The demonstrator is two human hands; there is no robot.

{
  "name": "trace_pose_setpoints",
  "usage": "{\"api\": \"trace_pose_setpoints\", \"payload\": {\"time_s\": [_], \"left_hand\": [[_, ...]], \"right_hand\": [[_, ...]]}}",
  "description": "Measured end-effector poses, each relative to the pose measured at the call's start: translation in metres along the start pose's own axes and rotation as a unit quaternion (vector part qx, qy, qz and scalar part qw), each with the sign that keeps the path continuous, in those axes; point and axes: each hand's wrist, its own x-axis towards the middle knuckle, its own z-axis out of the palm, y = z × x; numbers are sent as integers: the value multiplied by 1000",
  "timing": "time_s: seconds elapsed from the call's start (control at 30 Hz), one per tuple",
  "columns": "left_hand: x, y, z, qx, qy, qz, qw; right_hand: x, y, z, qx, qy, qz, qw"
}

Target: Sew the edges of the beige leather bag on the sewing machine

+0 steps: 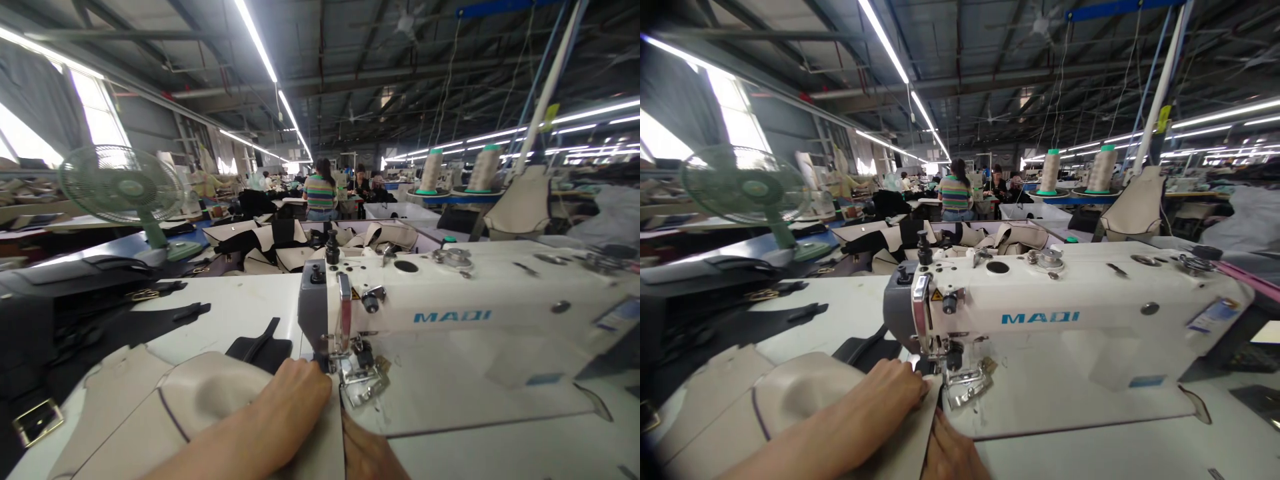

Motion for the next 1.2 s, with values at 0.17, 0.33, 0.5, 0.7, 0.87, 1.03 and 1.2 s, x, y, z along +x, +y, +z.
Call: {"api": "trace_pose_setpoints", "payload": {"time_s": [0.17, 0.33, 0.5, 0.7, 0.87, 1.03, 1.2], "left_hand": [[-2, 1, 5, -9, -30, -22, 999], [-11, 12, -23, -29, -48, -38, 998], [-20, 19, -42, -18, -92, -45, 995], [-8, -10, -6, -47, -5, 41, 998], [3, -15, -21, -54, -48, 46, 996], [4, -10, -29, -42, -48, 22, 998], [-3, -16, -6, -39, -2, 11, 999]], "right_hand": [[-1, 2, 6, -25, 34, -11, 999], [-2, 3, 12, -116, 51, -32, 991], [2, 1, 12, -139, 47, -49, 988], [12, -7, 5, -106, -42, -9, 993], [24, -10, 5, -125, 59, -44, 989], [23, -8, 10, -179, 81, -65, 978], [23, -8, -5, -169, 5, -73, 983]]}}
